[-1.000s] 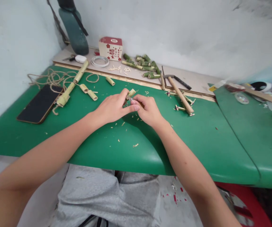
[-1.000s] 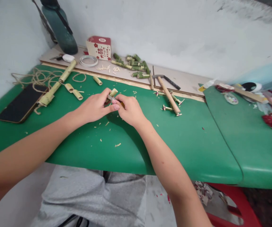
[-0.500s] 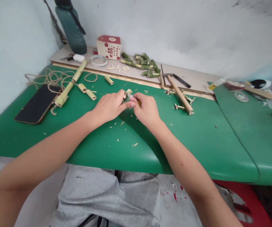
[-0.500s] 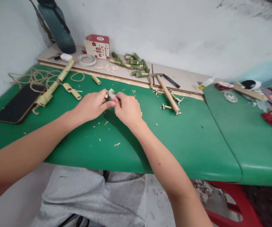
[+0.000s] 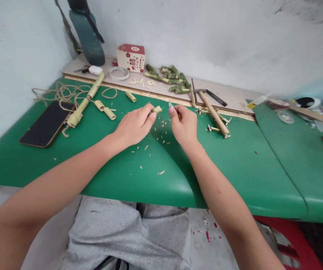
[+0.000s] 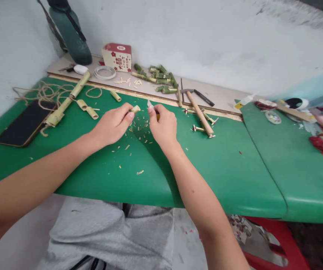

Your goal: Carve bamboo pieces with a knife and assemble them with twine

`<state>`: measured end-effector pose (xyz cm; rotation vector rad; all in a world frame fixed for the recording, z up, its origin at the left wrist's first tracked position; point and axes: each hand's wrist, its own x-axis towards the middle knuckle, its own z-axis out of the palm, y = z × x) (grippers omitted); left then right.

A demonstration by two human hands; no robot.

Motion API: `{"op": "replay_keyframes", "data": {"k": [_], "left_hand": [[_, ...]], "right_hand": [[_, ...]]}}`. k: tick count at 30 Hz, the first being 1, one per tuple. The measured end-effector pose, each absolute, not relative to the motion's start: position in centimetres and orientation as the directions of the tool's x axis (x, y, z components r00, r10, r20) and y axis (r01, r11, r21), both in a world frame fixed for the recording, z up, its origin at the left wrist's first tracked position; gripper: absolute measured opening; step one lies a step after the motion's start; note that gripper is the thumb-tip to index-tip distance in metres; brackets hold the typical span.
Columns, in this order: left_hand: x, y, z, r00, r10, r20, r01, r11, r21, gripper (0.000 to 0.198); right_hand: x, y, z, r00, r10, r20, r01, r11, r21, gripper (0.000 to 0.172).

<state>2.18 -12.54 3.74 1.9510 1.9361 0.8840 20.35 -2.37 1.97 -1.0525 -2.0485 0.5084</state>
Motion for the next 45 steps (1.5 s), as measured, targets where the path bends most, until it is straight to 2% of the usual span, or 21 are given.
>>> {"op": "replay_keyframes", "data": {"k": [3, 6, 9, 12, 15, 17, 20, 25, 33, 37, 45], "left_hand": [[1.6, -12.2, 3.6, -0.149, 0.946, 0.287, 0.765, -0.074, 0.640, 0.025], [1.6, -11.9, 3.1, -0.183, 0.948, 0.259, 0.653, -0.080, 0.753, 0.024], [2.0, -11.4, 2.4, -0.151, 0.971, 0.185, 0.453, -0.099, 0.886, 0.023], [2.5, -11.1, 2.4, -0.130, 0.989, 0.077, 0.213, -0.048, 0.976, 0.021], [2.6, -11.2, 3.3, -0.072, 0.996, -0.046, 0.026, 0.048, 0.999, 0.021], [2.6, -11.3, 3.9, -0.034, 0.996, -0.082, -0.018, 0.081, 0.997, 0.026], [2.5, -11.5, 4.2, -0.025, 0.998, -0.055, 0.051, 0.057, 0.997, 0.037], [2.5, -11.3, 3.4, 0.010, 0.996, 0.085, 0.178, -0.085, 0.980, 0.057], [2.2, -11.7, 2.5, -0.002, 0.987, 0.158, 0.451, -0.141, 0.882, 0.054], [2.3, -11.9, 2.6, 0.004, 0.984, 0.180, 0.473, -0.160, 0.866, 0.053], [2.7, -12.8, 3.5, -0.056, 0.983, 0.174, 0.607, -0.105, 0.788, 0.053]], "right_hand": [[20.4, -2.4, 2.0, -0.375, 0.798, 0.471, 0.456, 0.601, -0.656, 0.046], [20.5, -2.6, 2.3, -0.386, 0.781, 0.491, 0.423, 0.623, -0.658, 0.047], [20.3, -3.0, 2.4, -0.419, 0.764, 0.491, 0.397, 0.640, -0.658, 0.047], [20.1, -3.4, 2.5, -0.466, 0.747, 0.474, 0.372, 0.651, -0.662, 0.048], [20.0, -3.7, 2.6, -0.508, 0.724, 0.466, 0.332, 0.664, -0.670, 0.051], [20.0, -3.7, 2.7, -0.552, 0.702, 0.450, 0.301, 0.671, -0.677, 0.052], [20.0, -3.9, 2.8, -0.643, 0.651, 0.403, 0.268, 0.685, -0.677, 0.048], [19.9, -4.0, 2.7, -0.699, 0.618, 0.359, 0.290, 0.705, -0.647, 0.033], [20.3, -3.4, 2.6, -0.736, 0.586, 0.339, 0.234, 0.690, -0.685, 0.040], [20.2, -3.4, 2.6, -0.735, 0.575, 0.360, 0.202, 0.692, -0.693, 0.044], [19.9, -3.7, 2.6, -0.699, 0.621, 0.355, 0.278, 0.693, -0.665, 0.044]]}}
